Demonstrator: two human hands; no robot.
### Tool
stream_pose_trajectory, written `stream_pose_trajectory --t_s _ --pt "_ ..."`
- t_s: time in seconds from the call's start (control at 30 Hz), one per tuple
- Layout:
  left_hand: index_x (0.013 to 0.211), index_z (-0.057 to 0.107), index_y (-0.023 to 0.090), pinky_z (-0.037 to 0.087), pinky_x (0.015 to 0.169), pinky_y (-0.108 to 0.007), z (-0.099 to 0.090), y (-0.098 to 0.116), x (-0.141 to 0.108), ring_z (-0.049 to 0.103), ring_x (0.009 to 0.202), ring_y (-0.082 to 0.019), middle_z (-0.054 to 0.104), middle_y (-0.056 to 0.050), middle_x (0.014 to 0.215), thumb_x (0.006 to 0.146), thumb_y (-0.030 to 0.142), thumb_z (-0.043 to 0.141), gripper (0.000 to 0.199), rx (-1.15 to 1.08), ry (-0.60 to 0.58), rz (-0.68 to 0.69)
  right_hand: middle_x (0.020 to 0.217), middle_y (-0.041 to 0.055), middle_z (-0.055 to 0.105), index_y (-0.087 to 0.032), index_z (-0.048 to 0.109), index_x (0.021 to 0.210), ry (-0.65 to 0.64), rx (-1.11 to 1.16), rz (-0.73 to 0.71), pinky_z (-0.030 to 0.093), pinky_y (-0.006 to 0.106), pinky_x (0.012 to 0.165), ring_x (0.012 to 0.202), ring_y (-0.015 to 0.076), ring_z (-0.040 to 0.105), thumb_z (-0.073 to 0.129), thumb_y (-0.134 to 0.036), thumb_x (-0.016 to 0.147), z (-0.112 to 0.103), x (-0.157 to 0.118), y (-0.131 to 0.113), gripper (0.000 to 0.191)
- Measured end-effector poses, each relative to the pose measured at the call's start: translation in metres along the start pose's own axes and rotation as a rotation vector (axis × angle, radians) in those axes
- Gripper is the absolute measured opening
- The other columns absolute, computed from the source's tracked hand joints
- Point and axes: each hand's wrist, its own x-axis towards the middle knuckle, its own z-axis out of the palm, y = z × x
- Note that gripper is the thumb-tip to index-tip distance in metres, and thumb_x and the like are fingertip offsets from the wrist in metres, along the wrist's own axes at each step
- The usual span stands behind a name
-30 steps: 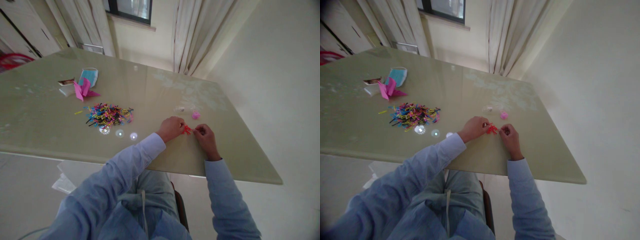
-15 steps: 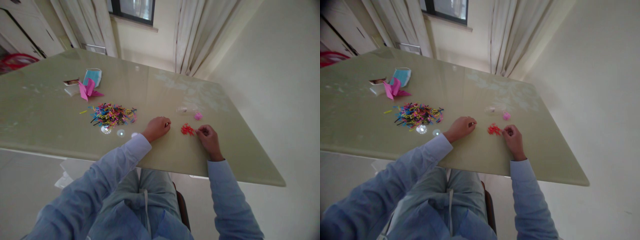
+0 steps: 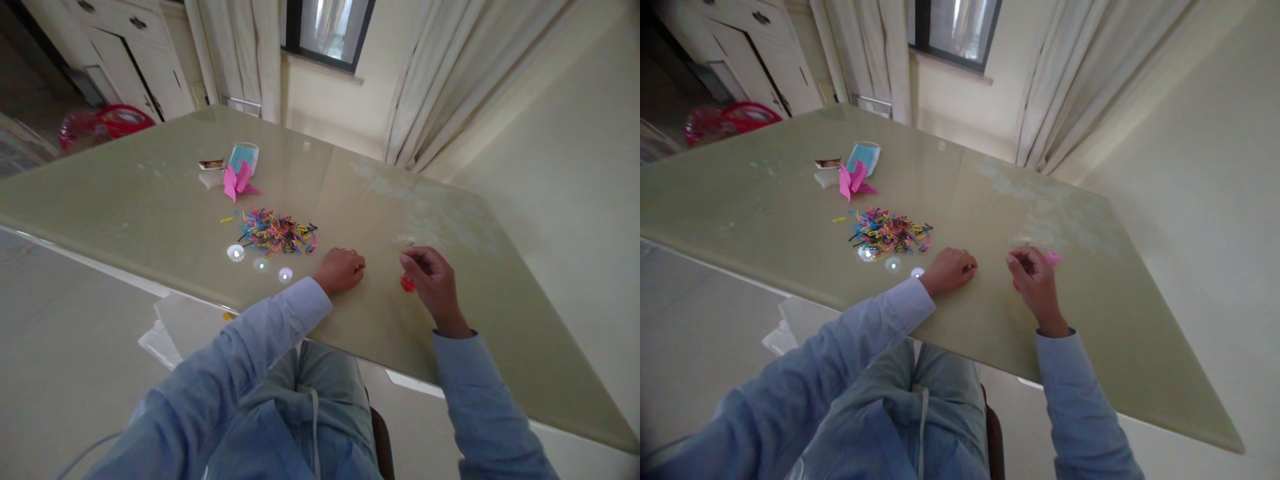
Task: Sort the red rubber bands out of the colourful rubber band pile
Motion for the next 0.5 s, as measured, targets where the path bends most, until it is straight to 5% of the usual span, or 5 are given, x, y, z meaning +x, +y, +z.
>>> stream_pose_trajectory --t_s 0.3,0.5 --pt "0.109 0.075 0.014 0.053 0.095 -0.04 0.012 -0.005 0.005 0.066 0.109 -0.029 0.072 -0.014 0.114 0.09 0.025 0.053 0.031 -0.027 0.079 -0.042 0.088 0.0063 0.074 -0.016 0.078 0.094 -0.667 -0.353 -0.366 0.044 0.027 0.075 0.078 0.0159 0.063 0.061 -0.025 0.086 0.11 0.081 -0.045 0.02" --pt "0.121 0.071 0.009 0.05 0.105 -0.044 0.01 -0.003 0.004 0.064 0.117 -0.031 0.069 -0.017 0.124 0.09 0.023 0.055 0.038 0.021 0.099 0.003 0.08 0.0052 0.073 -0.015 0.081 0.093 -0.86 -0.61 -0.378 0.035 0.025 0.064 0.067 0.0133 0.055 0.065 -0.022 0.082 0.151 0.102 -0.05 0.02"
